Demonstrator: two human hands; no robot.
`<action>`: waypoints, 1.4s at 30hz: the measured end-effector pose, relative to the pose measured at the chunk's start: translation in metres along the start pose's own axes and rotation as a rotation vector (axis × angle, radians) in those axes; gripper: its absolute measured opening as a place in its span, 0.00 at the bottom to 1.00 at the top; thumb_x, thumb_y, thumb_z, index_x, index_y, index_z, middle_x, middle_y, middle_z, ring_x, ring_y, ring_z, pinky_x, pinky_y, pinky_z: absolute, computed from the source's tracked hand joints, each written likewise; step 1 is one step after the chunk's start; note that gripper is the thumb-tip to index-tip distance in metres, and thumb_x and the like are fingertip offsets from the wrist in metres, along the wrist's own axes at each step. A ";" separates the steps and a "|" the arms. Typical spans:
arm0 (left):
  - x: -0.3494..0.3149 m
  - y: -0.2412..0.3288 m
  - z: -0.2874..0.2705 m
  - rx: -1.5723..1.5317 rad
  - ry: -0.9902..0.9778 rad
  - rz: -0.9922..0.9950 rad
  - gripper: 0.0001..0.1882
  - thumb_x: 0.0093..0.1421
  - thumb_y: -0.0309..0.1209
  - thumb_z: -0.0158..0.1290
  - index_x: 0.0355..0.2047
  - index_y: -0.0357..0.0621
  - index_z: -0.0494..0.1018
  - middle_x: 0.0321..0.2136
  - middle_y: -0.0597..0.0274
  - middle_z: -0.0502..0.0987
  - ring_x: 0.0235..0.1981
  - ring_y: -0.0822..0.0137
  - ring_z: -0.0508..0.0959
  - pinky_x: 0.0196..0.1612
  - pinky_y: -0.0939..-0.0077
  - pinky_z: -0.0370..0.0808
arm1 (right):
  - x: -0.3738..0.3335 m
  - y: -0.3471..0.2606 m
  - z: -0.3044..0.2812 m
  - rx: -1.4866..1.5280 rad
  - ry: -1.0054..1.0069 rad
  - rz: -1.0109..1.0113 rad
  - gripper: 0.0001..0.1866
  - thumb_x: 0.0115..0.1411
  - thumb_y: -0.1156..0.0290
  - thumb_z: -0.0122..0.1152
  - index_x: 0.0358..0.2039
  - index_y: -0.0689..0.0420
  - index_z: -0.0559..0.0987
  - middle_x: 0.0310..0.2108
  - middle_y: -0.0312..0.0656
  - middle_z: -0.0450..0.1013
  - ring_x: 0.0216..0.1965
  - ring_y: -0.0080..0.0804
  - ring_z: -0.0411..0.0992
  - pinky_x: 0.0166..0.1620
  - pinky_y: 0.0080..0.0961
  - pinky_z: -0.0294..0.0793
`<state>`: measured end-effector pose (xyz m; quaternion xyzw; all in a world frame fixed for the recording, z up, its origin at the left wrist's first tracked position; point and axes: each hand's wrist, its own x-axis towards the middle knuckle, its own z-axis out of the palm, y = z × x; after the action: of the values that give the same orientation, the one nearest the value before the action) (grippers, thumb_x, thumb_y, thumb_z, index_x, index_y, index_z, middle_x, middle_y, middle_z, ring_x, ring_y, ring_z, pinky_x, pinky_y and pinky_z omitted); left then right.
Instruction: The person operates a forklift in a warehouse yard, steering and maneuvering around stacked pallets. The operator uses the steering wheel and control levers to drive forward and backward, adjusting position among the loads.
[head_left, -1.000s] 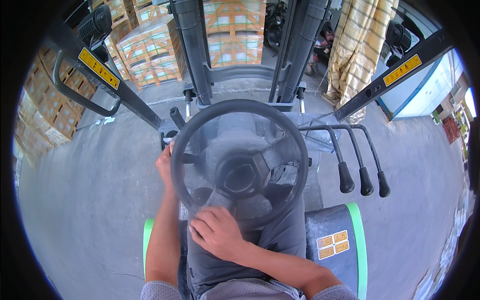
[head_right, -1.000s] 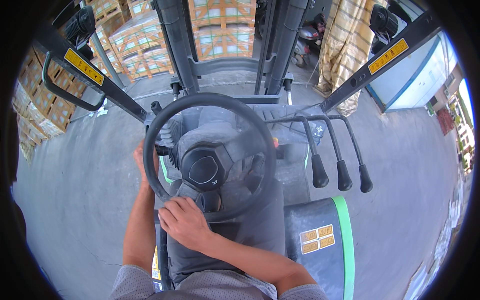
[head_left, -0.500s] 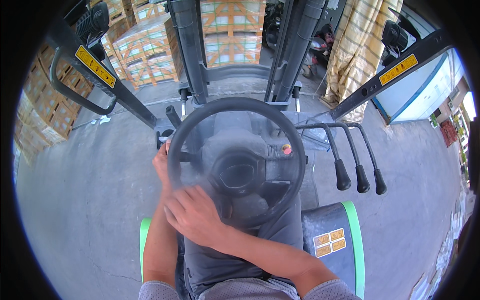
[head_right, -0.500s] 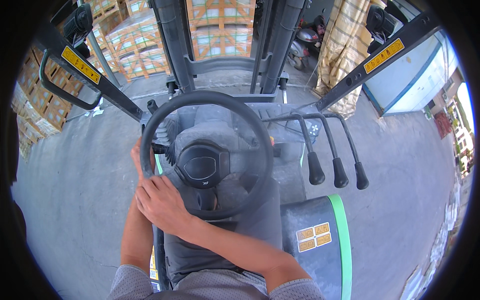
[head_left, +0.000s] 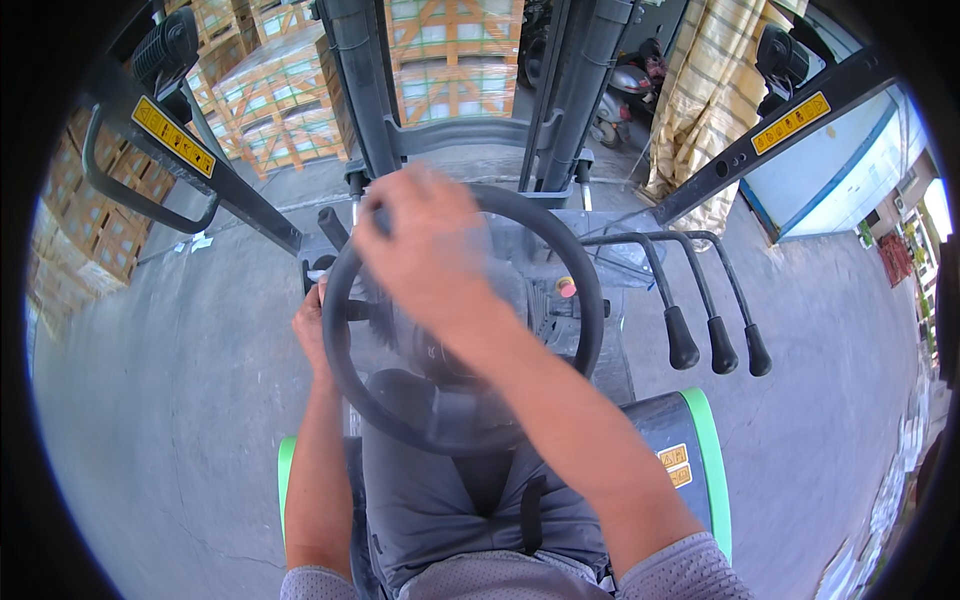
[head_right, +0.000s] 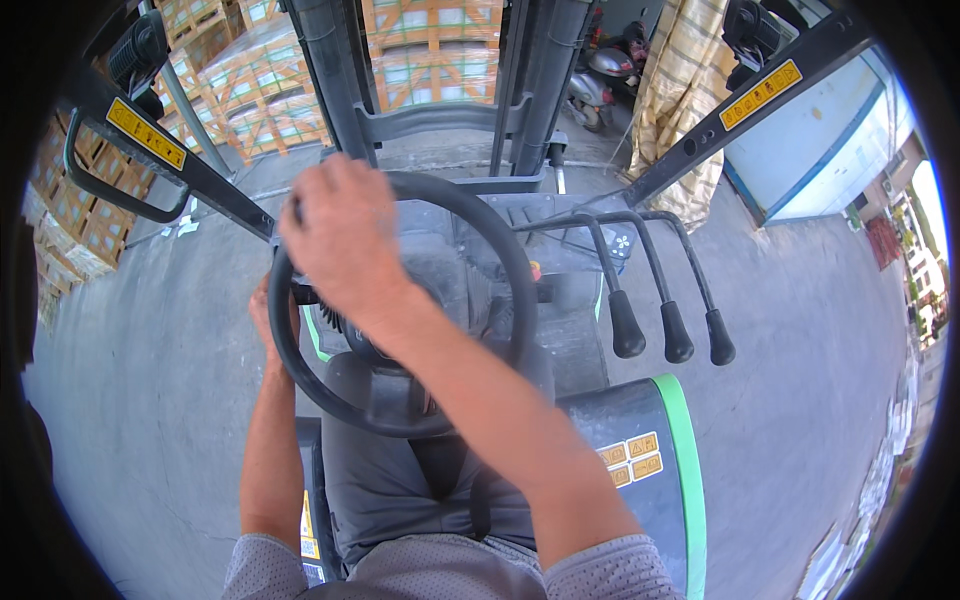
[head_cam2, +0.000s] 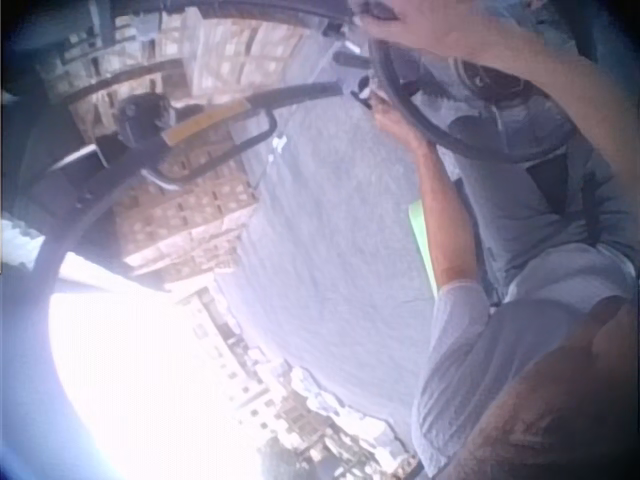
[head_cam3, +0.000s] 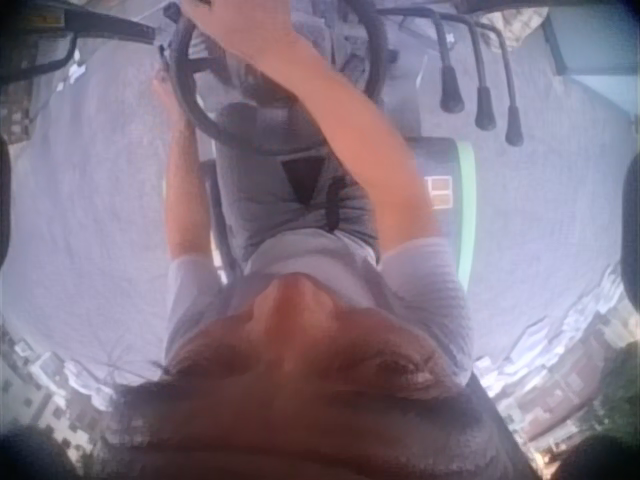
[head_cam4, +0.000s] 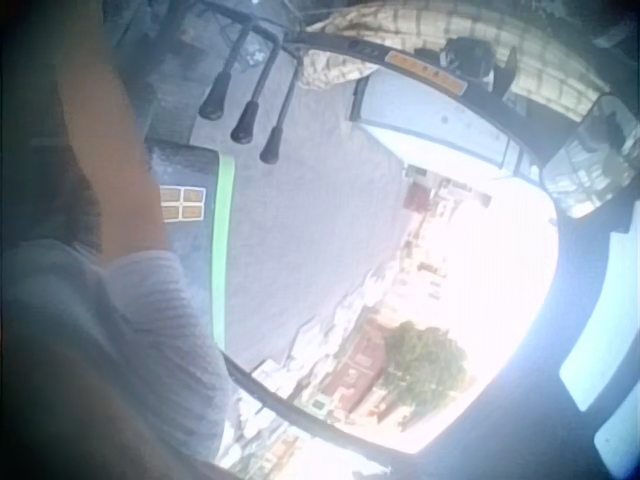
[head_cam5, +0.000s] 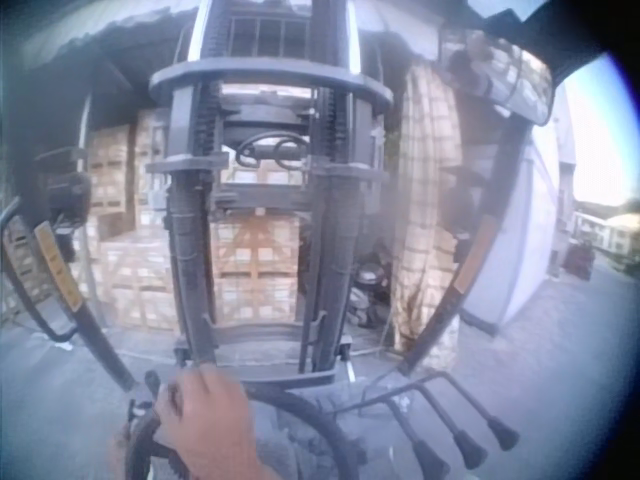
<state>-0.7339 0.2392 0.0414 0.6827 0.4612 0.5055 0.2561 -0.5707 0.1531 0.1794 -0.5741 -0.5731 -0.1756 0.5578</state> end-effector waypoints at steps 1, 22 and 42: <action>-0.001 0.000 0.001 0.025 0.031 0.009 0.27 0.73 0.46 0.49 0.30 0.32 0.78 0.15 0.65 0.72 0.21 0.77 0.65 0.24 0.71 0.66 | 0.002 0.008 -0.010 -0.038 0.041 0.024 0.07 0.55 0.70 0.67 0.32 0.56 0.78 0.33 0.44 0.75 0.36 0.47 0.75 0.43 0.41 0.73; -0.006 0.003 0.016 -0.014 0.066 -0.074 0.26 0.72 0.45 0.48 0.27 0.31 0.76 0.14 0.55 0.67 0.20 0.67 0.62 0.26 0.62 0.65 | -0.171 -0.006 -0.144 -0.196 0.015 0.332 0.09 0.57 0.78 0.67 0.37 0.61 0.76 0.37 0.47 0.73 0.38 0.45 0.73 0.42 0.35 0.74; 0.006 -0.008 0.013 0.074 0.010 -0.004 0.12 0.68 0.31 0.50 0.35 0.33 0.78 0.17 0.57 0.70 0.21 0.70 0.67 0.27 0.67 0.68 | -0.172 -0.074 -0.023 0.111 -0.280 0.013 0.14 0.49 0.75 0.73 0.36 0.56 0.78 0.38 0.39 0.72 0.40 0.40 0.74 0.42 0.36 0.72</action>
<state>-0.7248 0.2501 0.0328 0.6883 0.4822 0.4910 0.2294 -0.6721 0.0338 0.0746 -0.5651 -0.6502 -0.0584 0.5045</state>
